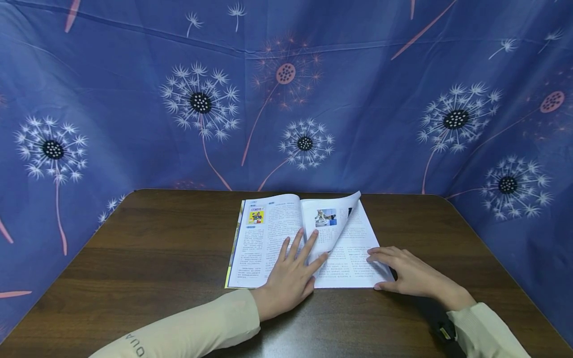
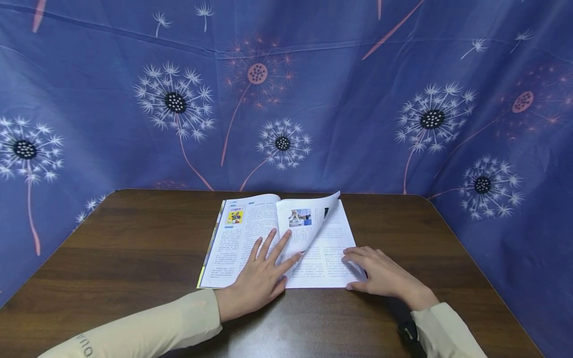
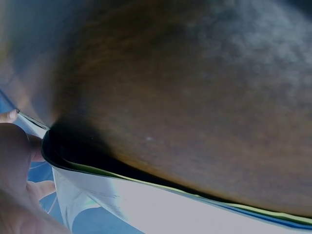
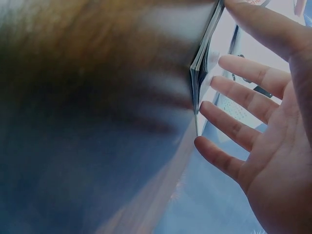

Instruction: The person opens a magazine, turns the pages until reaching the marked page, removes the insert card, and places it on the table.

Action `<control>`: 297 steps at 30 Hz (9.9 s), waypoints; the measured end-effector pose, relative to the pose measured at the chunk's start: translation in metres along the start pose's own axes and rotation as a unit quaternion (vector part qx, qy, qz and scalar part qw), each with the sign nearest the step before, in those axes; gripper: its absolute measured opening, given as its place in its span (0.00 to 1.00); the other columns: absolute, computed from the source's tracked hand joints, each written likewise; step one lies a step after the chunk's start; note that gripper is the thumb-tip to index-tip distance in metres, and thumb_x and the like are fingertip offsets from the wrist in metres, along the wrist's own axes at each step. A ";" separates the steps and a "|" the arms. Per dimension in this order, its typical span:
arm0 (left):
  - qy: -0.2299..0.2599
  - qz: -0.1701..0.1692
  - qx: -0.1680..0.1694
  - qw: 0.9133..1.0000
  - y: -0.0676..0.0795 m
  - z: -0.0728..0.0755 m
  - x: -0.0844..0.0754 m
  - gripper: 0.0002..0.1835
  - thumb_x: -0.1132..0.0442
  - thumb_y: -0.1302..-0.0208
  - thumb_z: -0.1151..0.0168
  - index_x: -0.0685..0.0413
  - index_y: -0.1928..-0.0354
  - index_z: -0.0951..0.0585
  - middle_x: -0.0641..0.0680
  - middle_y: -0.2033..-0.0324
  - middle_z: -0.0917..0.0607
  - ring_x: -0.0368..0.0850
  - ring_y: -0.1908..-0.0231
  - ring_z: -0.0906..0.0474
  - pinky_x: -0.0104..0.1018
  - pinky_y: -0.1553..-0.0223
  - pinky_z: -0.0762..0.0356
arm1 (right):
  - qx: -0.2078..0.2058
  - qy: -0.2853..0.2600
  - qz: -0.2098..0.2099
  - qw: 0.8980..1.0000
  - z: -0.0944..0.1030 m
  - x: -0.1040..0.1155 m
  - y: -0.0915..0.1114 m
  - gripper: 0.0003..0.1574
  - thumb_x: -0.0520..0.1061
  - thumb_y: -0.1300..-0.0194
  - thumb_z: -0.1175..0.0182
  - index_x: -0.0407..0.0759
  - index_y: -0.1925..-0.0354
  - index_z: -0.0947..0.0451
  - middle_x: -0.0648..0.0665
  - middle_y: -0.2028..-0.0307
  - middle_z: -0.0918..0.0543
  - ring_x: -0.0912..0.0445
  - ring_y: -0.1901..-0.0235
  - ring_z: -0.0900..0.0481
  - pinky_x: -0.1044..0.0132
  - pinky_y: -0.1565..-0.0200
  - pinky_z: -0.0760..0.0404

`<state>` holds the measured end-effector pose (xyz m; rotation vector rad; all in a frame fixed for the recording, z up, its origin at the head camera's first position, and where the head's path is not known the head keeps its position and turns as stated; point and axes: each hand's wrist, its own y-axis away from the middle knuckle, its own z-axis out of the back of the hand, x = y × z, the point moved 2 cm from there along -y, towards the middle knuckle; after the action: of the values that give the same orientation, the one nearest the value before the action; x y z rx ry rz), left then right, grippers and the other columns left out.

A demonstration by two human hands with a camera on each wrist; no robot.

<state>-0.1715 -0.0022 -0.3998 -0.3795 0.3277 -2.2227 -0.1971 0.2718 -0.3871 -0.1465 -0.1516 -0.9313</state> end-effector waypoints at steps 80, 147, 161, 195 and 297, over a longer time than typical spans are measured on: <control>-0.059 0.018 0.092 0.994 0.004 0.004 0.009 0.39 0.28 0.44 0.61 0.39 0.34 0.40 0.56 0.32 0.43 0.56 0.40 0.36 0.50 0.42 0.37 | 0.006 -0.017 -0.007 1.000 0.004 -0.002 0.001 0.25 0.39 0.53 0.37 0.45 0.52 0.21 0.43 0.46 0.23 0.44 0.45 0.29 0.42 0.50 0.31; -0.084 0.034 0.103 0.991 -0.002 0.002 -0.005 0.40 0.25 0.48 0.60 0.48 0.46 0.30 0.58 0.42 0.28 0.61 0.49 0.29 0.51 0.47 0.35 | -0.156 0.037 0.064 0.985 0.018 -0.005 -0.006 0.23 0.40 0.53 0.34 0.43 0.55 0.20 0.45 0.52 0.19 0.50 0.53 0.22 0.51 0.56 0.30; -0.105 0.036 0.099 0.989 -0.006 0.006 -0.007 0.37 0.27 0.45 0.59 0.49 0.51 0.25 0.56 0.46 0.24 0.58 0.53 0.26 0.48 0.48 0.34 | -0.197 0.044 0.072 0.977 0.020 -0.004 -0.007 0.23 0.41 0.55 0.32 0.42 0.56 0.21 0.46 0.55 0.18 0.51 0.55 0.22 0.56 0.54 0.34; -0.065 0.042 0.073 0.994 -0.003 0.005 -0.002 0.27 0.36 0.39 0.55 0.49 0.52 0.27 0.56 0.48 0.24 0.58 0.52 0.26 0.46 0.57 0.29 | -0.261 0.041 0.049 0.963 0.026 -0.008 -0.005 0.29 0.39 0.56 0.31 0.40 0.52 0.25 0.43 0.54 0.20 0.49 0.53 0.25 0.53 0.55 0.32; 0.006 0.035 0.061 0.998 0.002 0.005 0.005 0.33 0.36 0.37 0.57 0.52 0.39 0.37 0.61 0.38 0.34 0.55 0.43 0.33 0.52 0.41 0.40 | -0.017 0.010 0.021 1.000 0.000 -0.002 0.002 0.28 0.59 0.54 0.32 0.49 0.54 0.21 0.49 0.49 0.23 0.50 0.49 0.27 0.50 0.55 0.28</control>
<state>-0.1716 -0.0075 -0.3954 -0.2844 0.2079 -2.1642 -0.1966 0.2742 -0.3879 -0.1716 -0.1139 -0.8945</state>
